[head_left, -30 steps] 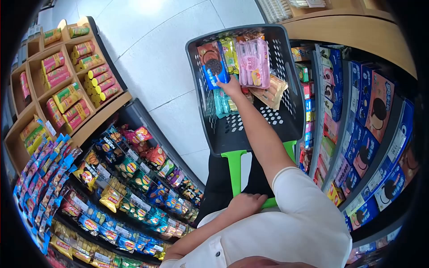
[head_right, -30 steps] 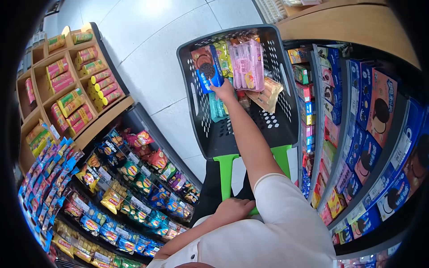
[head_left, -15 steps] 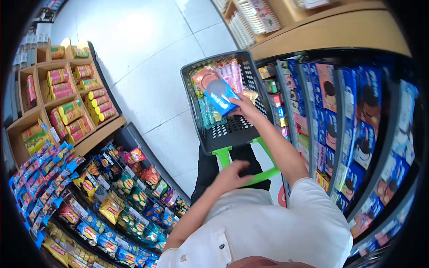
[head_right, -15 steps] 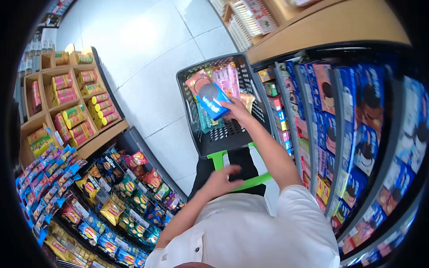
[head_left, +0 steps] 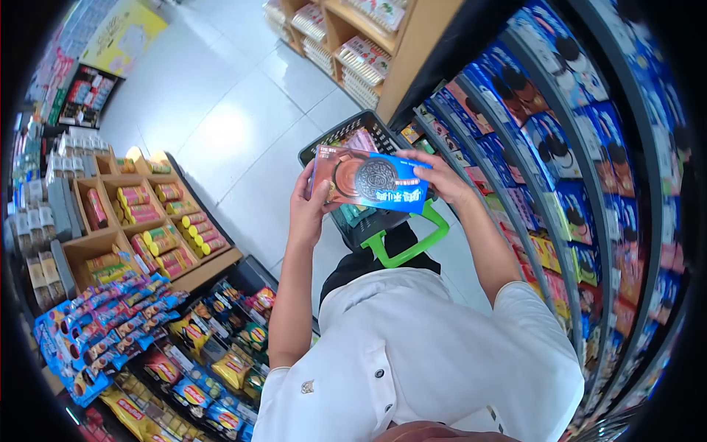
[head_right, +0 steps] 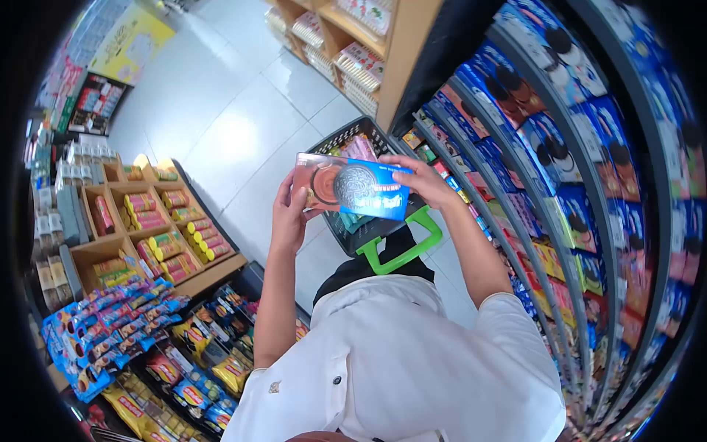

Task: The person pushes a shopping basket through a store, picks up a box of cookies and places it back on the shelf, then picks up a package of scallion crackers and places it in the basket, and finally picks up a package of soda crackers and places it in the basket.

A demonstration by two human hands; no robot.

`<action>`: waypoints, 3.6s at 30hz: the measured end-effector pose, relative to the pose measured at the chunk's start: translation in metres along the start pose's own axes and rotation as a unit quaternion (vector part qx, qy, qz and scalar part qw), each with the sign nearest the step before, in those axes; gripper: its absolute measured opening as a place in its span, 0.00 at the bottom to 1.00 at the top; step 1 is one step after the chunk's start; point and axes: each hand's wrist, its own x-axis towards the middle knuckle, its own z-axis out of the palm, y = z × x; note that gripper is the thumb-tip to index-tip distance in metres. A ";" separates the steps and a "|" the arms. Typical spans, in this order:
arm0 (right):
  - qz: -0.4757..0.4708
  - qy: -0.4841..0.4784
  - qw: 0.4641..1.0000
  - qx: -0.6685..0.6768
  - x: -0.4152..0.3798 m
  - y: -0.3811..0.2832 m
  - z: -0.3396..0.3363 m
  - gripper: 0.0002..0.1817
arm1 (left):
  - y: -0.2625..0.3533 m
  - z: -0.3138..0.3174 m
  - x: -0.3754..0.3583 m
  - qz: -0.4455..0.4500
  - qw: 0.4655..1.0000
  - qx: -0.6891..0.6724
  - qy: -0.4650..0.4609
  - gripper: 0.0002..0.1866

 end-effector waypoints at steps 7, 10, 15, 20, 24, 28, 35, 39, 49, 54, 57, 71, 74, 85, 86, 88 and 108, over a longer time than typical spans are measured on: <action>-0.191 0.221 0.939 0.182 -0.050 0.005 0.038 0.31 | -0.001 0.046 -0.006 0.086 0.993 -0.021 -0.082 0.35; -0.206 0.281 0.917 0.194 -0.068 0.009 0.043 0.31 | 0.002 0.064 -0.005 0.082 0.988 -0.023 -0.130 0.35; -0.227 0.299 0.911 0.171 -0.083 0.008 0.018 0.28 | 0.015 0.095 0.000 0.073 0.986 -0.016 -0.149 0.33; -0.151 0.237 0.956 0.083 -0.105 -0.014 -0.011 0.25 | 0.031 0.122 0.023 0.037 0.988 0.054 -0.141 0.28; -0.113 0.174 0.973 0.099 -0.112 -0.018 -0.035 0.27 | 0.028 0.159 0.035 0.085 0.988 0.061 -0.111 0.33; -0.177 0.193 0.913 0.312 -0.104 -0.027 -0.023 0.25 | -0.019 0.187 0.029 0.061 0.988 0.049 -0.131 0.43; -0.187 0.215 0.916 0.282 -0.075 0.010 0.004 0.21 | -0.036 0.198 0.026 0.007 0.986 0.105 -0.132 0.30; -0.220 0.239 0.901 0.287 -0.068 0.018 -0.021 0.29 | 0.015 0.161 0.050 -0.065 0.939 0.203 -0.269 0.35; -0.208 0.266 0.921 0.195 -0.117 -0.035 -0.036 0.34 | 0.087 0.164 0.081 -0.123 0.837 0.324 -0.424 0.38; -0.277 0.351 0.848 0.286 -0.119 -0.008 -0.013 0.32 | 0.043 0.156 0.072 -0.026 0.935 0.187 -0.301 0.33; -0.265 0.356 0.853 0.276 -0.122 0.007 -0.006 0.30 | 0.033 0.157 0.067 -0.019 0.939 0.190 -0.287 0.29; -0.187 0.375 0.858 0.298 -0.116 0.006 0.012 0.31 | 0.036 0.162 0.077 -0.003 0.954 0.216 -0.209 0.26; -0.187 0.374 0.860 0.291 -0.116 0.003 0.012 0.31 | 0.036 0.161 0.085 -0.008 0.953 0.223 -0.207 0.22; -0.113 0.411 0.893 0.144 -0.115 0.009 -0.014 0.33 | 0.022 0.178 0.123 0.033 0.934 0.220 -0.279 0.20; -0.116 0.428 0.885 0.143 -0.115 0.009 -0.019 0.30 | 0.018 0.182 0.130 0.058 0.923 0.229 -0.304 0.22; -0.115 0.445 0.876 0.145 -0.111 0.007 -0.031 0.27 | 0.014 0.192 0.141 0.065 0.913 0.248 -0.317 0.23; -0.249 0.646 0.675 -0.254 -0.054 -0.045 -0.203 0.27 | -0.009 0.338 0.298 0.168 0.830 0.386 -0.367 0.21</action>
